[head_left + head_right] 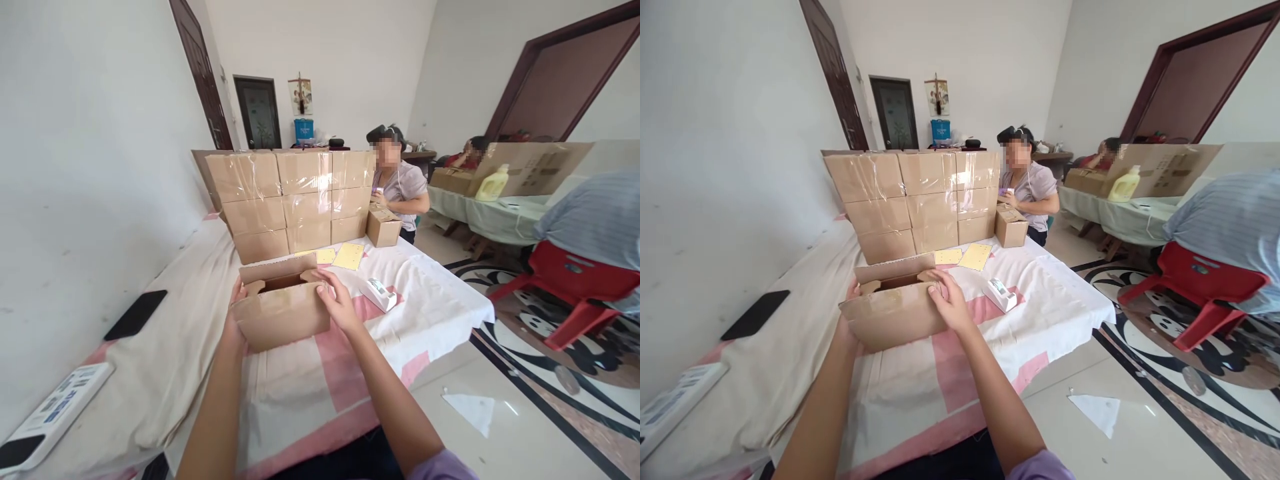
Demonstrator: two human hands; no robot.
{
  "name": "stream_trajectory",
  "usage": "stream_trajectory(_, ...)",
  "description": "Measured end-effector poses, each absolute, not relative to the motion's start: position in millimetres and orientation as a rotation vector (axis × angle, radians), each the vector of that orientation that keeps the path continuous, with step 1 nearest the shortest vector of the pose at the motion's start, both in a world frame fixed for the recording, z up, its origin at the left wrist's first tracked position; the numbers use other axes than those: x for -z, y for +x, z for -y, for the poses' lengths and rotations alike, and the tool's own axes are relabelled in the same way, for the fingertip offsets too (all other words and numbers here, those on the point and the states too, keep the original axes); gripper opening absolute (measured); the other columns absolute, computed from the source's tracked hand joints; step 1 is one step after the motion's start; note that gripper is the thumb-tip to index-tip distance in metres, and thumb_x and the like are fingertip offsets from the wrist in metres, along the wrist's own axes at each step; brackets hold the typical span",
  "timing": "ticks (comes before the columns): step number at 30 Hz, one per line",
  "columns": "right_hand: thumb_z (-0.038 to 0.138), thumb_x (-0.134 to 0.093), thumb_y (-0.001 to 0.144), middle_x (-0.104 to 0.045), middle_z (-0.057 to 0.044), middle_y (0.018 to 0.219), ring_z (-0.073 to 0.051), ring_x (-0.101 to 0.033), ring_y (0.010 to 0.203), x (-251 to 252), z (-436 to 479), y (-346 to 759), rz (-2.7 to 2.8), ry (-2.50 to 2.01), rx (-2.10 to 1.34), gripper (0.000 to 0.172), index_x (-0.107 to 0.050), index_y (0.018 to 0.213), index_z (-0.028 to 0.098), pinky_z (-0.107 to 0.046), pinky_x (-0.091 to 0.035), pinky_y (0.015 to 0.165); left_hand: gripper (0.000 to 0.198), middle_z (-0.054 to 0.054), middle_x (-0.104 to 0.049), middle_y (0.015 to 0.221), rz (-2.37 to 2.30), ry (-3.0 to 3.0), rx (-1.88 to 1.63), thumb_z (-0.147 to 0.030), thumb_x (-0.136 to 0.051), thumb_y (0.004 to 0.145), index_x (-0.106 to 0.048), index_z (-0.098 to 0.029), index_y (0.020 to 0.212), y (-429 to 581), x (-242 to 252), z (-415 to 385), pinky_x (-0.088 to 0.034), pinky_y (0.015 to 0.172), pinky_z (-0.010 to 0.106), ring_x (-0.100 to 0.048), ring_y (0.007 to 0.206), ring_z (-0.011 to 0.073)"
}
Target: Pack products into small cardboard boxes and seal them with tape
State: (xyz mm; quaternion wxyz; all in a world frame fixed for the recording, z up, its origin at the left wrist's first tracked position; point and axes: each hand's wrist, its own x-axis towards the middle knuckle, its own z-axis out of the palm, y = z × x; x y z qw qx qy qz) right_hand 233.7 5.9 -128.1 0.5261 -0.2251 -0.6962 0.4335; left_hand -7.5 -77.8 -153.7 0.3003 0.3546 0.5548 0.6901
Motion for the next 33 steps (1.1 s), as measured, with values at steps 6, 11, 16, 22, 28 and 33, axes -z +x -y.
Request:
stream_trajectory(6, 0.046, -0.064, 0.097, -0.038, -0.001, 0.173, -0.027, -0.038, 0.158, 143.1, -5.2, 222.7, 1.487, -0.658, -1.005, 0.067, -0.043, 0.161, 0.038, -0.049, -0.037, 0.128, 0.045, -0.001, -0.072, 0.125, -1.355, 0.78, -1.919, -0.073, -0.052, 0.093, -0.061, -0.035, 0.115, -7.5, 164.6, 76.8, -0.061, 0.074, 0.04, -0.074, 0.099, 0.0287)
stream_trajectory(11, 0.037, -0.065, 0.089, -0.022, 0.002, 0.179, -0.029, -0.029, 0.163, 144.7, -9.1, 216.2, 1.406, -0.785, -1.175, 0.086, -0.029, 0.167, 0.039, -0.053, -0.036, 0.128, 0.039, 0.0, -0.068, 0.124, -1.432, 0.929, -1.946, -0.065, -0.059, 0.091, -0.058, -0.028, 0.103, -19.1, 163.4, 77.0, -0.057, 0.075, 0.032, -0.07, 0.099, 0.0234)
stream_trajectory(16, 0.036, -0.066, 0.08, -0.025, 0.002, 0.177, -0.031, -0.041, 0.157, 148.0, -19.6, 206.4, 1.351, -0.828, -1.318, 0.092, -0.034, 0.166, 0.036, -0.05, -0.038, 0.128, 0.032, 0.003, -0.062, 0.145, -1.697, 1.24, -1.932, -0.056, -0.061, 0.093, -0.071, -0.026, 0.099, -29.5, 135.8, 97.9, -0.045, 0.115, 0.041, -0.053, 0.141, 0.0303)
stream_trajectory(22, 0.039, -0.064, 0.085, -0.042, -0.004, 0.17, -0.026, -0.046, 0.154, 143.6, -11.3, 205.9, 1.328, -0.799, -1.307, 0.083, -0.039, 0.163, 0.032, -0.047, -0.035, 0.129, 0.028, 0.003, -0.077, 0.13, -2.01, 1.908, -1.303, -0.055, -0.073, 0.086, -0.082, -0.039, 0.107, 10.5, 114.2, 116.7, -0.006, 0.129, 0.068, -0.059, 0.133, 0.0416)
stream_trajectory(28, 0.057, -0.058, 0.095, -0.054, -0.008, 0.161, -0.029, -0.053, 0.146, 166.1, 7.1, 262.4, 1.182, -0.868, -1.129, 0.059, -0.057, 0.147, 0.03, -0.051, -0.041, 0.124, 0.032, 0.002, -0.076, 0.132, -1.939, 1.925, -1.26, -0.057, -0.066, 0.09, -0.082, -0.041, 0.112, 8.0, 120.8, 114.8, -0.029, 0.123, 0.062, -0.062, 0.132, 0.0403)
stream_trajectory(33, 0.06, -0.057, 0.091, -0.06, -0.01, 0.152, -0.03, -0.061, 0.136, 197.0, 1.4, 320.0, 1.043, -1.116, -1.087, 0.055, -0.064, 0.135, 0.027, -0.052, -0.055, 0.107, 0.029, 0.004, -0.078, 0.129, -2.062, 2.004, -1.192, -0.054, -0.06, 0.095, -0.08, -0.039, 0.11, 11.3, 117.6, 118.4, -0.009, 0.127, 0.068, -0.063, 0.13, 0.0406)
